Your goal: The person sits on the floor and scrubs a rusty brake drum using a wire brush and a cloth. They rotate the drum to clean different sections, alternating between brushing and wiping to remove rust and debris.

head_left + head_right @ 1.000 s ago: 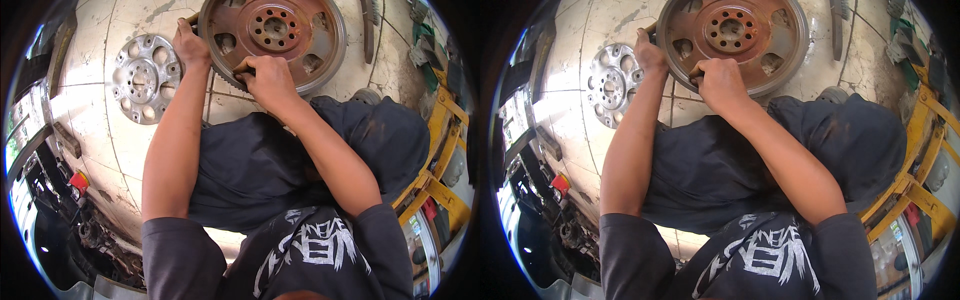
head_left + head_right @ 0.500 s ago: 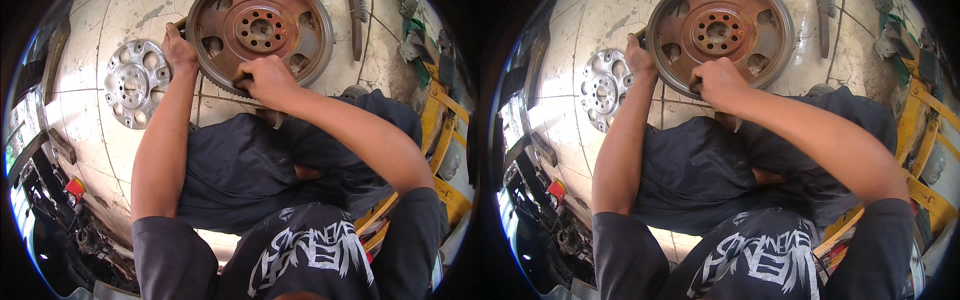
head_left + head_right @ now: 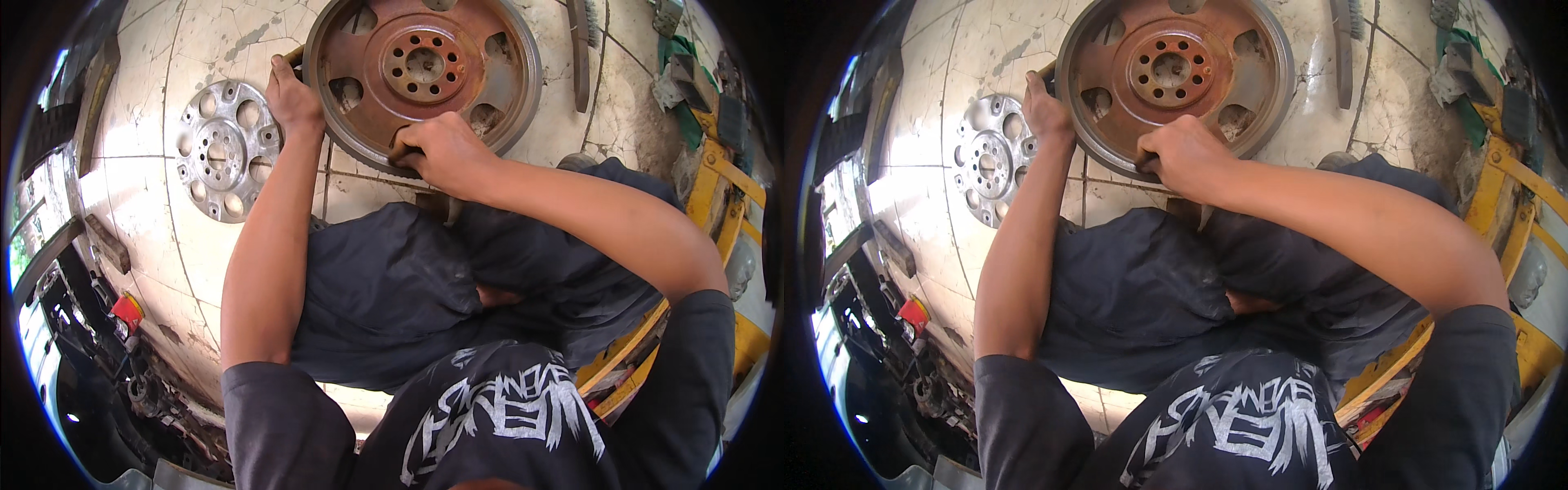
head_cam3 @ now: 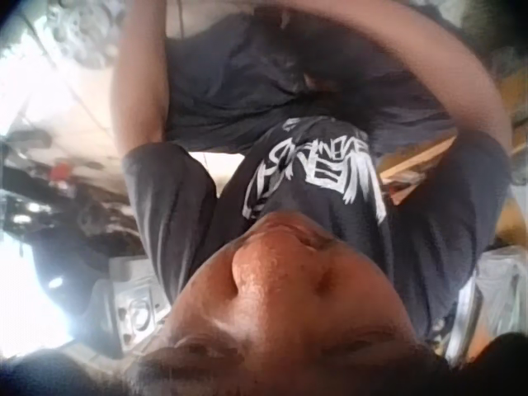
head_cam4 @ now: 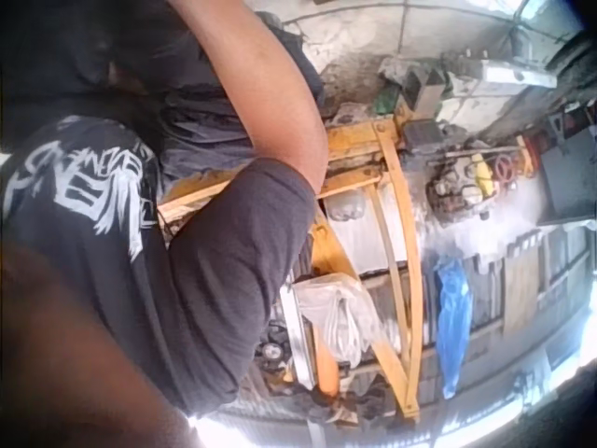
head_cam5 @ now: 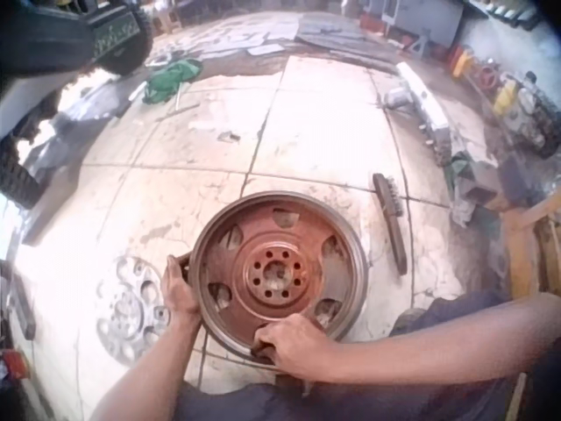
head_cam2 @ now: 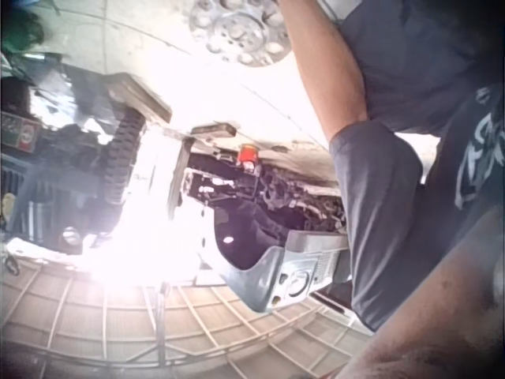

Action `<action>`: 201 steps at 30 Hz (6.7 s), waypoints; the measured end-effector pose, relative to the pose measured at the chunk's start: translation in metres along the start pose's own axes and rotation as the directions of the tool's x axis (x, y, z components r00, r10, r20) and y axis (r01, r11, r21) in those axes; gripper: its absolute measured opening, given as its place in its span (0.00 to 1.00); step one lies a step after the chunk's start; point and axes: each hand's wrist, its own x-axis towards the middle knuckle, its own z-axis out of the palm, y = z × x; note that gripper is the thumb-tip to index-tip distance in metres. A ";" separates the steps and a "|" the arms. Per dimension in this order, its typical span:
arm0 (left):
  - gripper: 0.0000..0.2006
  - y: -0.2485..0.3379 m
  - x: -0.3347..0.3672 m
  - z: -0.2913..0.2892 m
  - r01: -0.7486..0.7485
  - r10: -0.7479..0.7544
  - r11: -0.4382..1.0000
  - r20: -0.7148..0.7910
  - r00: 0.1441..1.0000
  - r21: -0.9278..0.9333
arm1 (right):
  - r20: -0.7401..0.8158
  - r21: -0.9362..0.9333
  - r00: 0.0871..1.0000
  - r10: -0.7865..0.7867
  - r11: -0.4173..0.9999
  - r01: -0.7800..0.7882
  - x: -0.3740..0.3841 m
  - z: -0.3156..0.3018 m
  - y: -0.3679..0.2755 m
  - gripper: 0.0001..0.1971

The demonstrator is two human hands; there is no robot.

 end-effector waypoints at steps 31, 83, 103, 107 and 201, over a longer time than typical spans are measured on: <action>0.36 -0.015 0.005 0.003 -0.004 -0.001 0.997 -0.062 0.998 -0.083 | -0.448 0.041 0.884 0.130 0.991 -0.125 0.078 0.050 -0.024 0.08; 0.31 -0.017 0.005 0.007 -0.129 0.145 0.985 -0.154 0.977 0.112 | -0.629 0.162 0.686 0.365 0.925 -0.344 0.125 0.062 -0.023 0.08; 0.22 0.003 0.022 -0.010 -0.312 0.290 0.627 0.158 0.944 0.714 | -0.363 0.554 0.872 0.327 0.828 -0.080 -0.056 -0.112 -0.068 0.17; 0.21 0.001 0.027 0.011 -0.369 0.314 0.606 0.214 0.925 0.705 | -0.738 0.510 0.461 0.492 0.855 -0.096 -0.046 -0.124 0.027 0.13; 0.15 0.109 -0.117 0.009 -0.032 0.032 0.999 0.389 0.921 -0.006 | -0.290 0.400 0.953 0.084 0.915 0.041 -0.004 -0.073 -0.053 0.16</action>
